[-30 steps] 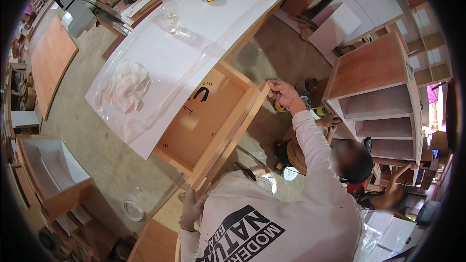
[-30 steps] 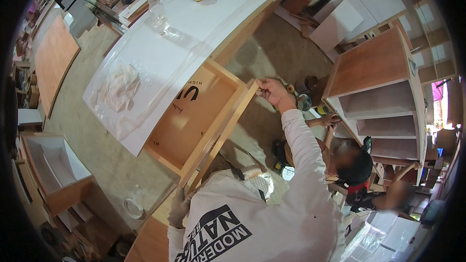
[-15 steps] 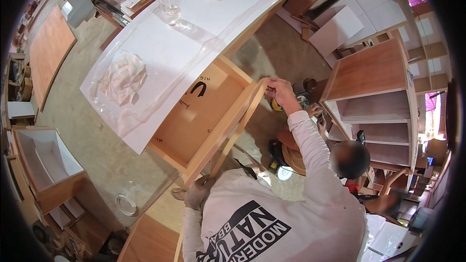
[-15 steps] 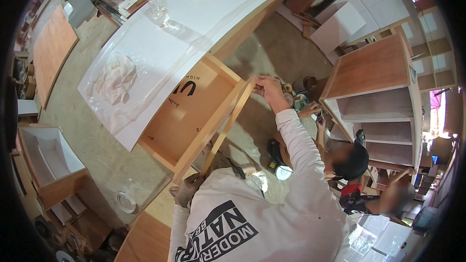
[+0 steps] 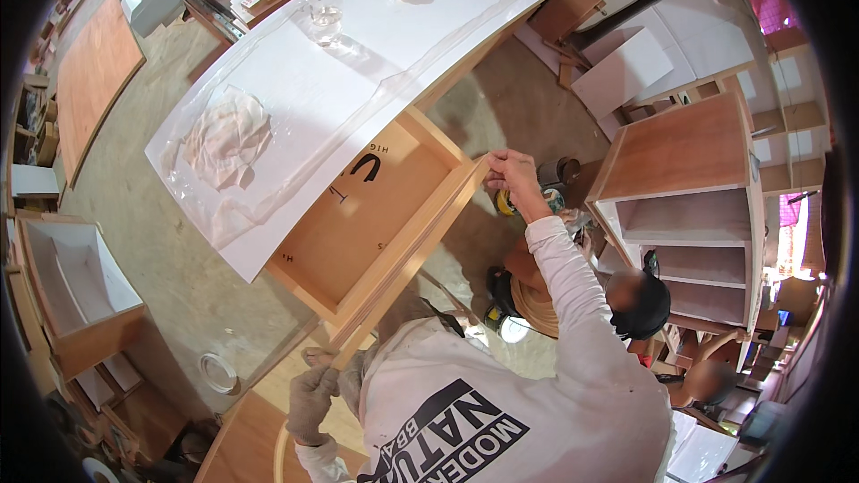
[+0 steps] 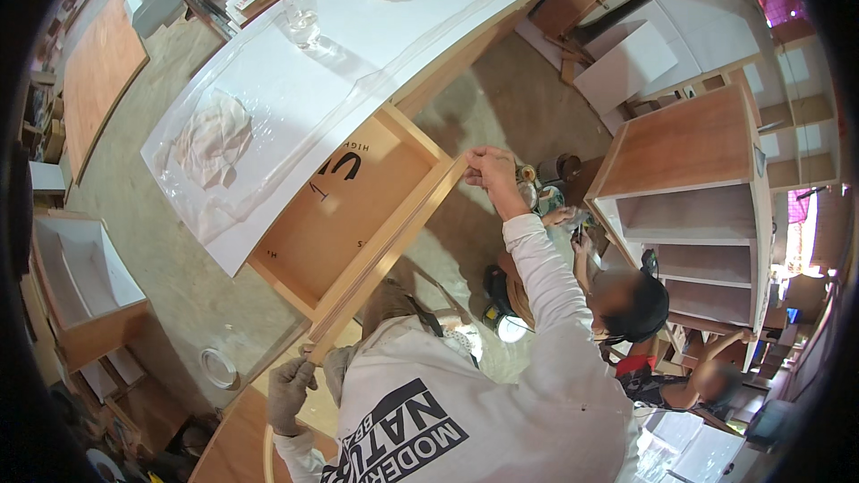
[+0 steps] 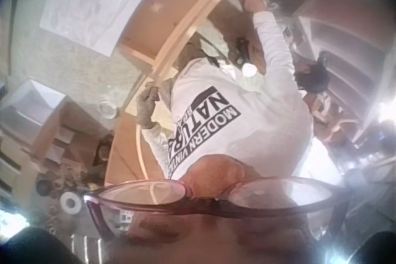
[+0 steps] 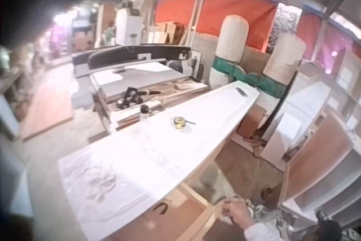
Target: The person cuts thin strips of wood veneer into circular and curved shapes using shears on a wooden workbench. The person arranges the cut pieces into rings and curves, then briefly tests a strip against a drawer edge before returning to cut more veneer.
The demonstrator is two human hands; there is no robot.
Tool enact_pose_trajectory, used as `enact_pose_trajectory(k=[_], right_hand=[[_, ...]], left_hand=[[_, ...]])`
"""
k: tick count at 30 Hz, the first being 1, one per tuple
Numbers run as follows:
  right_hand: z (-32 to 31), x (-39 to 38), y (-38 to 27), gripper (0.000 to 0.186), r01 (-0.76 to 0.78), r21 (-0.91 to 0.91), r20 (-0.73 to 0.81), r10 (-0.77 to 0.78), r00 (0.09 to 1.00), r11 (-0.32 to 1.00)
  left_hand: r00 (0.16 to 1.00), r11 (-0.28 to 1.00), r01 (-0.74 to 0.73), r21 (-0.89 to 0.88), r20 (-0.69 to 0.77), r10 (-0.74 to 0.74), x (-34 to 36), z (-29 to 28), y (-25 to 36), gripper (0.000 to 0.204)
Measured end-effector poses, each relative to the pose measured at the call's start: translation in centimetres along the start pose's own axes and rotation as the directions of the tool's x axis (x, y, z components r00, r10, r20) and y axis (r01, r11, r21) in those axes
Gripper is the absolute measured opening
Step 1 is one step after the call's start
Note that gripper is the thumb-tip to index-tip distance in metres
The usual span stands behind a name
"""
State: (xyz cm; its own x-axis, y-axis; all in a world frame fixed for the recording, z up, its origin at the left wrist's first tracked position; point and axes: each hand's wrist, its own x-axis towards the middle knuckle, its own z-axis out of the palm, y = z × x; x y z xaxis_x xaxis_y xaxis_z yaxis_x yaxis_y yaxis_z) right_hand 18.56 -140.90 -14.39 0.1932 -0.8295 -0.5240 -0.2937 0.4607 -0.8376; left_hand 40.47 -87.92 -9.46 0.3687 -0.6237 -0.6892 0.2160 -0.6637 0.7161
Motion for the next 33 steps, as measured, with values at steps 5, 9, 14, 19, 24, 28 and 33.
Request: enact_pose_trajectory(k=[5,9,14,19,24,28,33], right_hand=[[-1.1,0.8,-0.5,0.018,0.043,-0.159,0.029,-0.039,0.999,0.986],[-1.0,0.8,-0.7,0.016,0.096,-0.279,-0.012,-0.103,0.995,0.956],[-1.2,1.0,-1.2,0.016,0.168,-0.476,-0.037,-0.211,0.977,0.863],[-1.5,1.5,-2.4,0.015,0.254,-0.527,0.129,-0.219,0.967,0.811],[-1.4,1.8,-2.4,0.019,0.172,-0.574,0.059,-0.169,0.984,0.801],[-1.5,2.2,-2.2,0.02,0.17,-0.587,0.096,-0.141,0.985,0.791],[-2.2,3.3,-2.1,0.019,0.136,-0.583,0.114,-0.085,0.99,0.801]], left_hand=[[0.998,0.998,0.037,0.053,-0.046,-0.034,0.7,0.0,1.0,0.018],[0.998,1.0,0.02,0.012,-0.068,-0.019,-0.1,0.7,1.7,0.021],[0.99,0.978,-0.111,0.179,-0.068,0.125,0.2,1.0,2.7,0.026],[0.98,0.955,-0.116,0.274,-0.122,0.155,0.4,1.1,2.6,0.026],[0.988,0.953,-0.052,0.297,-0.127,0.093,0.4,1.2,2.3,0.029],[0.977,0.896,-0.059,0.44,-0.157,0.142,1.4,1.3,1.9,0.029],[0.967,0.92,-0.069,0.385,-0.199,0.156,2.3,1.1,1.3,0.028]])
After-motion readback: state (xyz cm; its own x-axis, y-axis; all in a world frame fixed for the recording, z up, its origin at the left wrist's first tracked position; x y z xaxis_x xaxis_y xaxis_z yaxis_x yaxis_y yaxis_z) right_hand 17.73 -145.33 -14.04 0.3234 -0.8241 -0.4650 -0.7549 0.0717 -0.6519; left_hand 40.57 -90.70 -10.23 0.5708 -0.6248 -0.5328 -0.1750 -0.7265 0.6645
